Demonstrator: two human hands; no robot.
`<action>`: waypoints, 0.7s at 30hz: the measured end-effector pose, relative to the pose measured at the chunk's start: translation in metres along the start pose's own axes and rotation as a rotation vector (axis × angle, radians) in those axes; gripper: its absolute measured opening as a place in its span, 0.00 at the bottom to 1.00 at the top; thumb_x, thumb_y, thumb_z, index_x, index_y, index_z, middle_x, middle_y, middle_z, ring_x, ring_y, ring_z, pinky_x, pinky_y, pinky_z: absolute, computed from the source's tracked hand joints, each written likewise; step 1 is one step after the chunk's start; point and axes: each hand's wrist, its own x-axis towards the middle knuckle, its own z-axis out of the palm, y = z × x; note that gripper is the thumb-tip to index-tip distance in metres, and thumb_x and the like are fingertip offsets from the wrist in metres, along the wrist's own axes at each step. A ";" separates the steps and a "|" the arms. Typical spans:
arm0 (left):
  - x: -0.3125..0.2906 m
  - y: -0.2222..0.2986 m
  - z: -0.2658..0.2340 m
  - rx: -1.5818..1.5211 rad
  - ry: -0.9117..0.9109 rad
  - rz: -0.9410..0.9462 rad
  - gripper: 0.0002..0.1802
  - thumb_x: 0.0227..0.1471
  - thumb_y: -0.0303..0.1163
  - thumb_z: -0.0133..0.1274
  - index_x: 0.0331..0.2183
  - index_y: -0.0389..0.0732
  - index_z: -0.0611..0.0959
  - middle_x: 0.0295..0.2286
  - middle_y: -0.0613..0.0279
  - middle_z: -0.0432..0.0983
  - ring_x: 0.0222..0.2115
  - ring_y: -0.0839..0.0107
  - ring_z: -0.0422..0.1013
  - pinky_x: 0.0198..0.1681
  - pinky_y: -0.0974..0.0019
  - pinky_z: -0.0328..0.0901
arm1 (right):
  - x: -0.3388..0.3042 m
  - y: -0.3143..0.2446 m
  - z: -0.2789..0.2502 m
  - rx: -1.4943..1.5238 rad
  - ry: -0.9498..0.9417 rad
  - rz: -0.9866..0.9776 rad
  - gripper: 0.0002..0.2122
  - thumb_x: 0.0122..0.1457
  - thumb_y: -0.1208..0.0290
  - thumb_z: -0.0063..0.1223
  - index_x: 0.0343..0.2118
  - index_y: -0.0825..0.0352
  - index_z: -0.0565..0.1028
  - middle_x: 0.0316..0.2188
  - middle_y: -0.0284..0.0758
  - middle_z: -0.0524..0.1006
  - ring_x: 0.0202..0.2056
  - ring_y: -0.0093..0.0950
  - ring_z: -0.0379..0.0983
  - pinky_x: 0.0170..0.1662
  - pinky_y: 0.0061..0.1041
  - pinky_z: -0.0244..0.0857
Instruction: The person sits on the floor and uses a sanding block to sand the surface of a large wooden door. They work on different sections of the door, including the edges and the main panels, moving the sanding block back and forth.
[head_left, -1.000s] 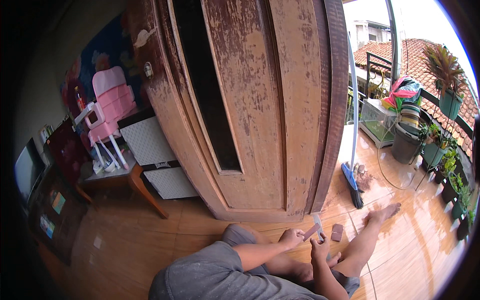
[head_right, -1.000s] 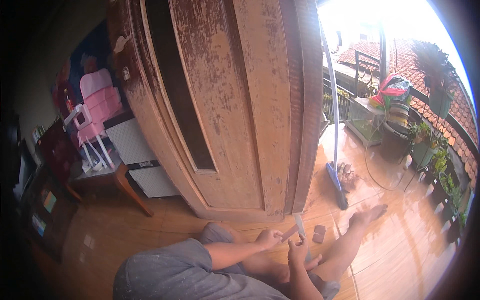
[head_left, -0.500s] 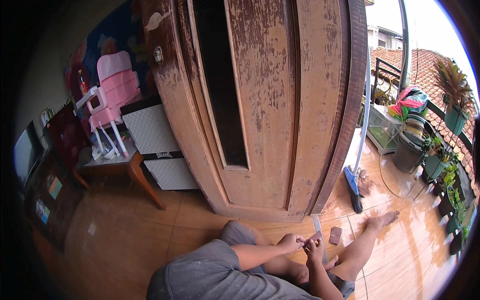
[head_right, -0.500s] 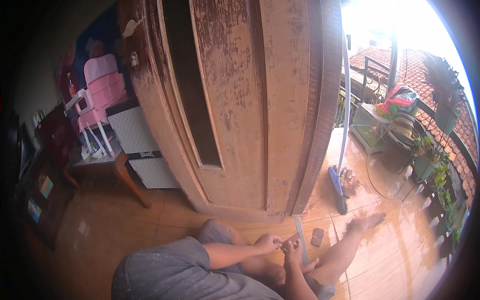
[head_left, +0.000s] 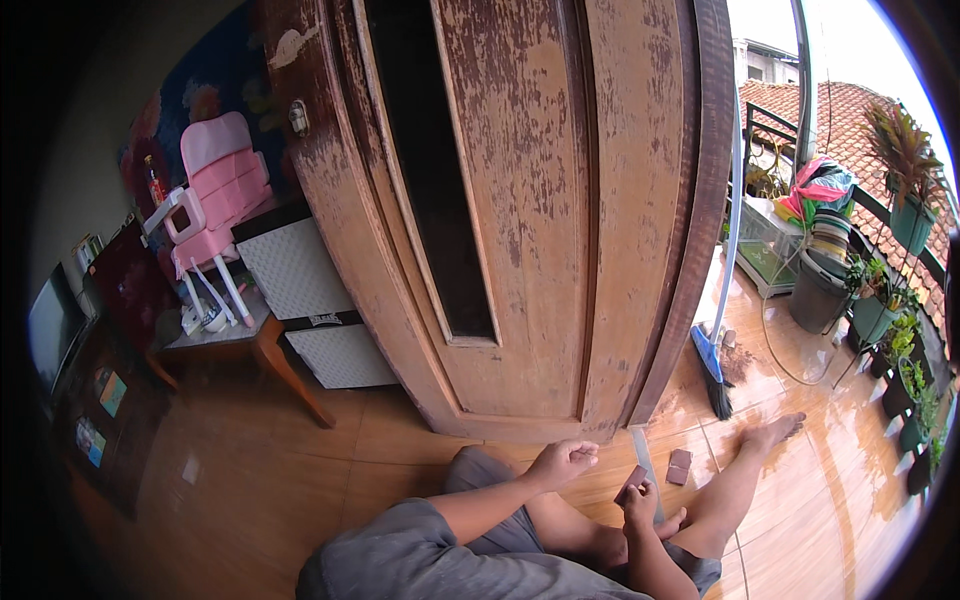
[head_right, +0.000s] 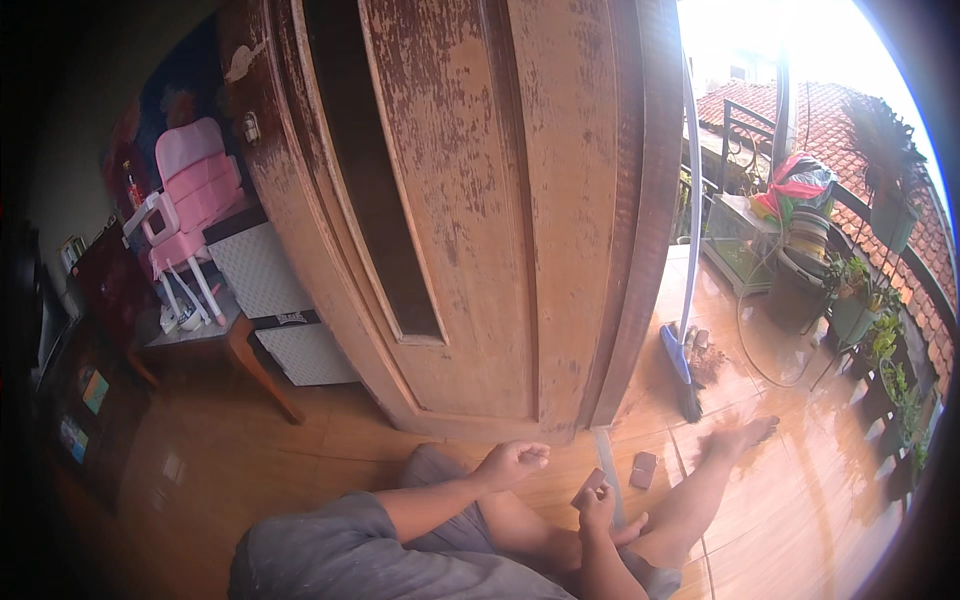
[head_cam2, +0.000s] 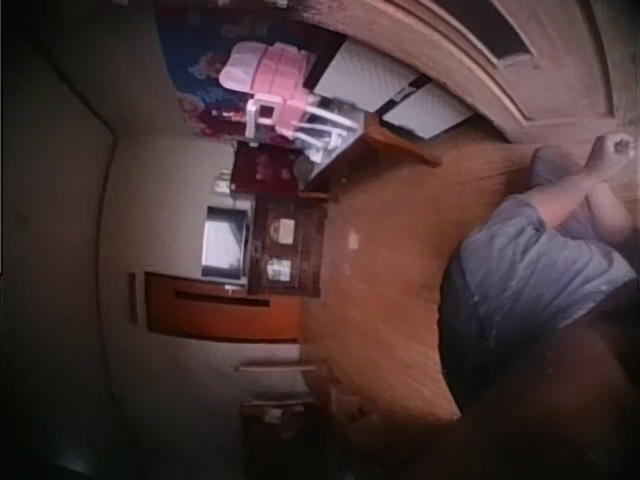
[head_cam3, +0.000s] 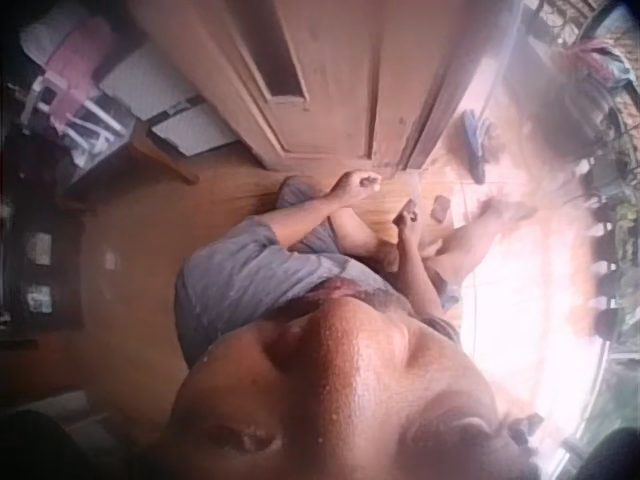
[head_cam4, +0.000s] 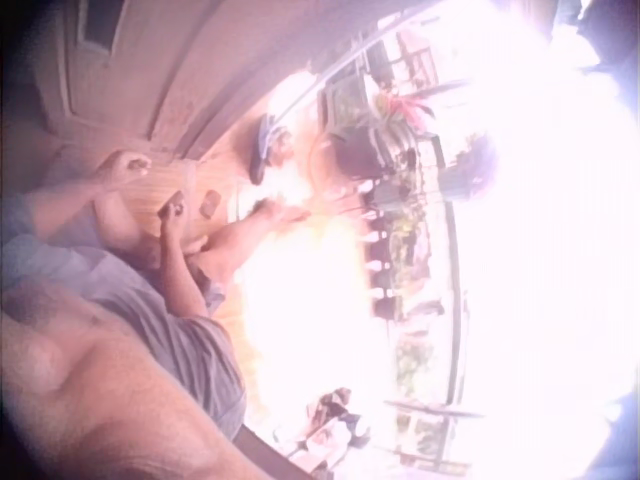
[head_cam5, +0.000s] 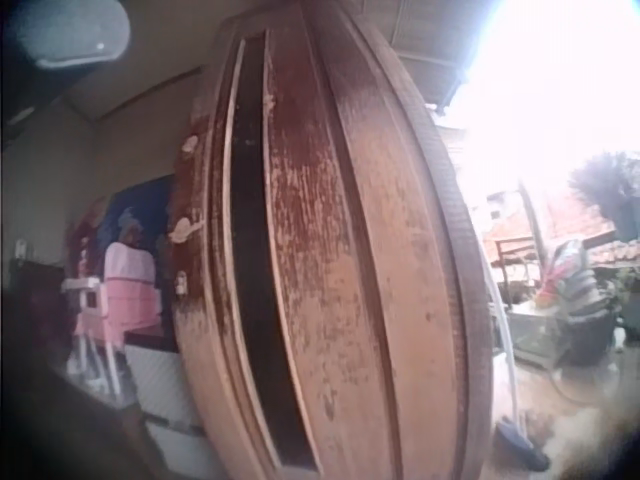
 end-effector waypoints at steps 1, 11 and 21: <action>0.001 0.020 -0.017 0.064 0.049 0.092 0.20 0.59 0.36 0.62 0.49 0.34 0.83 0.44 0.53 0.83 0.45 0.68 0.79 0.51 0.64 0.71 | 0.000 0.000 0.001 -0.011 -0.019 -0.053 0.19 0.62 0.75 0.53 0.56 0.70 0.69 0.41 0.40 0.76 0.38 0.28 0.77 0.41 0.27 0.73; 0.035 0.283 -0.144 1.206 0.409 1.084 0.36 0.55 0.49 0.62 0.59 0.39 0.74 0.61 0.51 0.67 0.64 0.55 0.61 0.68 0.43 0.50 | -0.013 -0.016 0.017 -0.178 -0.001 -0.084 0.15 0.60 0.75 0.55 0.50 0.72 0.74 0.36 0.40 0.80 0.36 0.27 0.78 0.40 0.27 0.73; 0.128 0.436 -0.160 1.946 0.909 1.064 0.56 0.58 0.73 0.40 0.69 0.36 0.57 0.70 0.53 0.50 0.71 0.60 0.45 0.72 0.40 0.39 | -0.005 -0.028 0.010 -0.195 0.009 -0.178 0.14 0.60 0.74 0.55 0.48 0.74 0.75 0.35 0.41 0.81 0.36 0.28 0.78 0.41 0.28 0.72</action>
